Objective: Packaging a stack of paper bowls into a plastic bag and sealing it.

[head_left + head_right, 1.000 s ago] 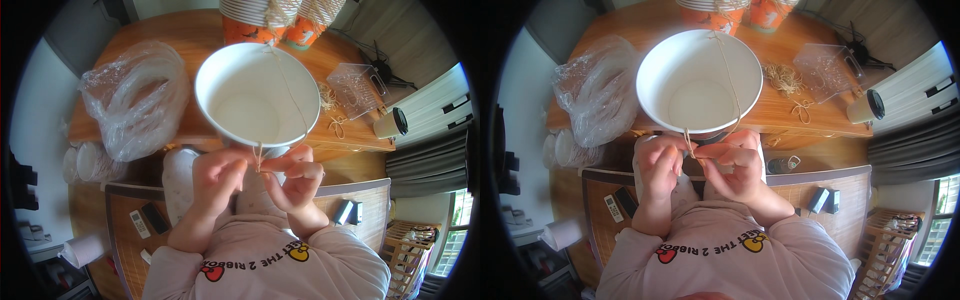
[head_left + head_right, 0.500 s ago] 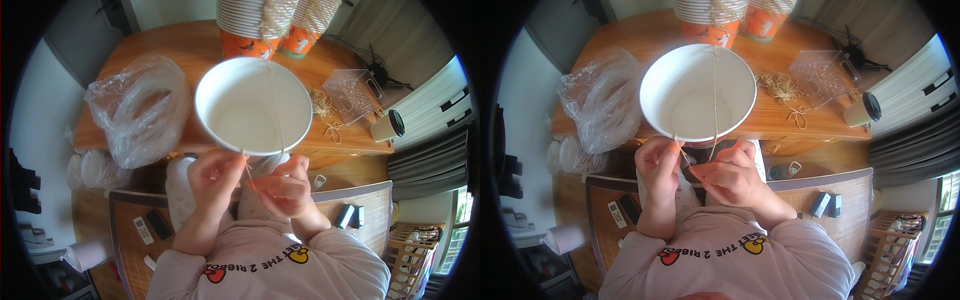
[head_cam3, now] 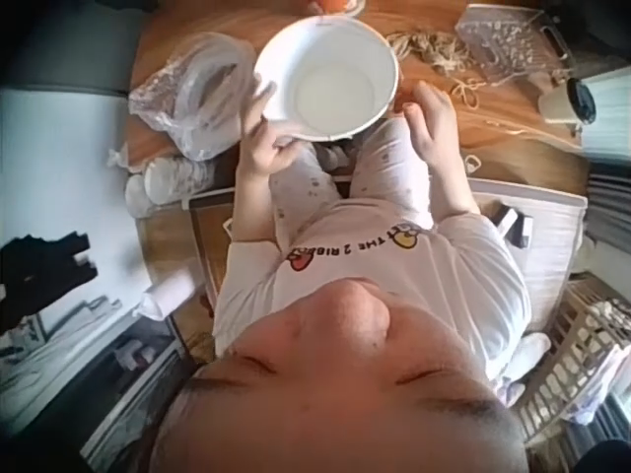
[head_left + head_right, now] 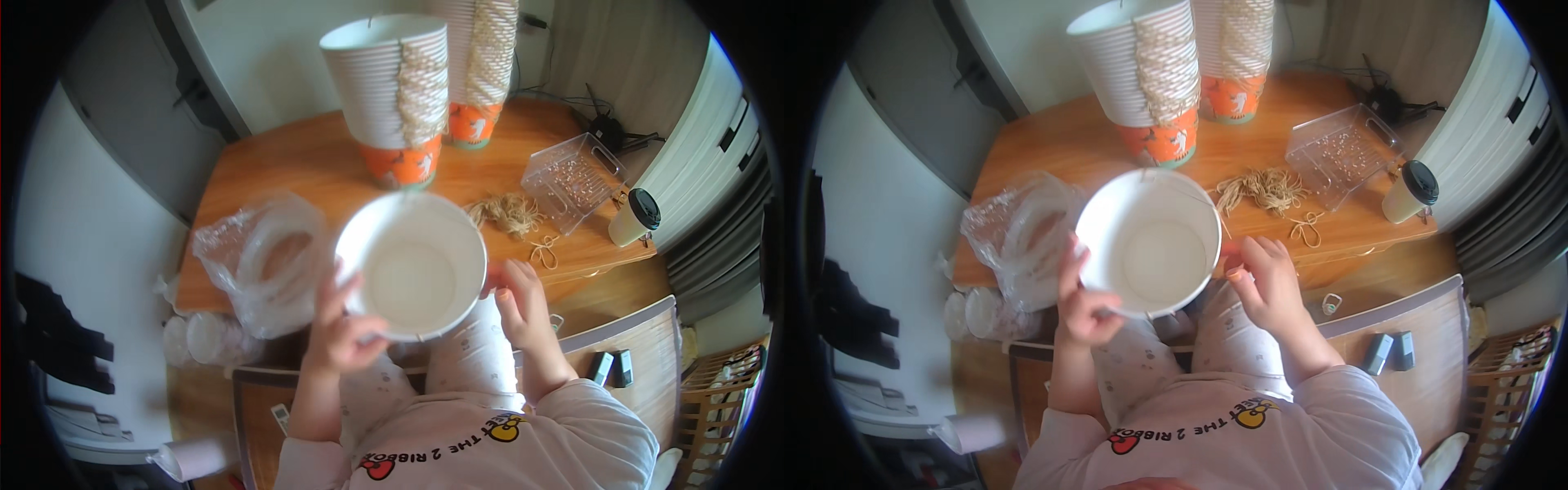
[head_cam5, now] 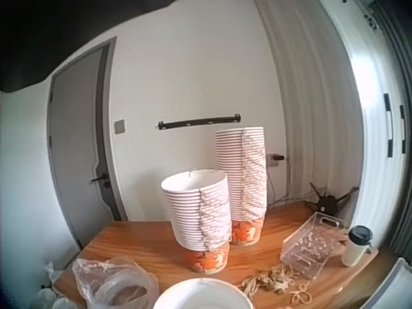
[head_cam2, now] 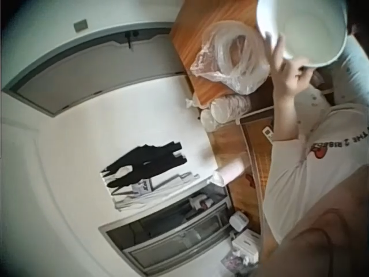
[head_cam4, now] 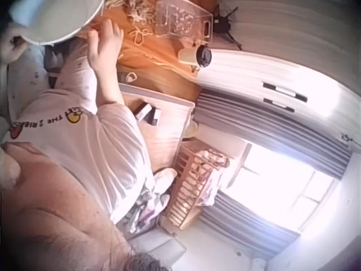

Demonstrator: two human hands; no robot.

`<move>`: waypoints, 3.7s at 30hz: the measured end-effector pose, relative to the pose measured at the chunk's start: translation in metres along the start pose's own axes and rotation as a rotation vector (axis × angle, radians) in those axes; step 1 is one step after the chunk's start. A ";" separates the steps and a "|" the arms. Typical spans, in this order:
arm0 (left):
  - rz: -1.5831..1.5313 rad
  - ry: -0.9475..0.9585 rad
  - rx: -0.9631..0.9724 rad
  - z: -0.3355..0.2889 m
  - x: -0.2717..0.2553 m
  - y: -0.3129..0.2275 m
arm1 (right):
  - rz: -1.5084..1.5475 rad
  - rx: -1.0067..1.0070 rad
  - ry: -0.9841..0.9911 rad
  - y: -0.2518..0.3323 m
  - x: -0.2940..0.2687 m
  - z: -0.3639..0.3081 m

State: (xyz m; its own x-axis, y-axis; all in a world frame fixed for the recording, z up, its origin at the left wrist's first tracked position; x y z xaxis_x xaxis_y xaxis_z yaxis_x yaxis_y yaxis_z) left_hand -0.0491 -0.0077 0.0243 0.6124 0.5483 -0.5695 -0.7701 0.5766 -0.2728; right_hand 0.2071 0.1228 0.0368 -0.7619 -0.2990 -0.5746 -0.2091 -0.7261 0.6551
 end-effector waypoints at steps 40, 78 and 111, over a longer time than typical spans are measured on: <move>-0.007 0.927 -0.110 0.265 -0.127 -0.090 | 0.427 -0.261 -0.021 -0.004 -0.069 0.072; -0.330 0.592 -0.464 0.046 -0.208 -0.060 | 0.089 0.104 0.343 0.017 -0.064 0.355; 0.285 0.323 0.259 0.348 -0.166 -0.057 | 0.199 -1.018 -0.526 0.044 -0.099 0.244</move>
State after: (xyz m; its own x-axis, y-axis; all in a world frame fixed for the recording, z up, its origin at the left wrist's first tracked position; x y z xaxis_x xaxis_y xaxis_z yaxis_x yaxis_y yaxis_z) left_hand -0.0444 0.0791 0.4045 0.2654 0.5141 -0.8156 -0.8039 0.5850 0.1072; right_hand 0.1239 0.2721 0.2424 -0.9363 -0.3431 -0.0753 0.3502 -0.9285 -0.1238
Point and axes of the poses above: each hand's wrist, its own z-axis towards the middle knuckle, its own x-axis out of the palm, y = z × x, the point moved 1 cm from there along z, towards the middle knuckle, and after that the axes turned 5 degrees about y, right-handed, at the moved point
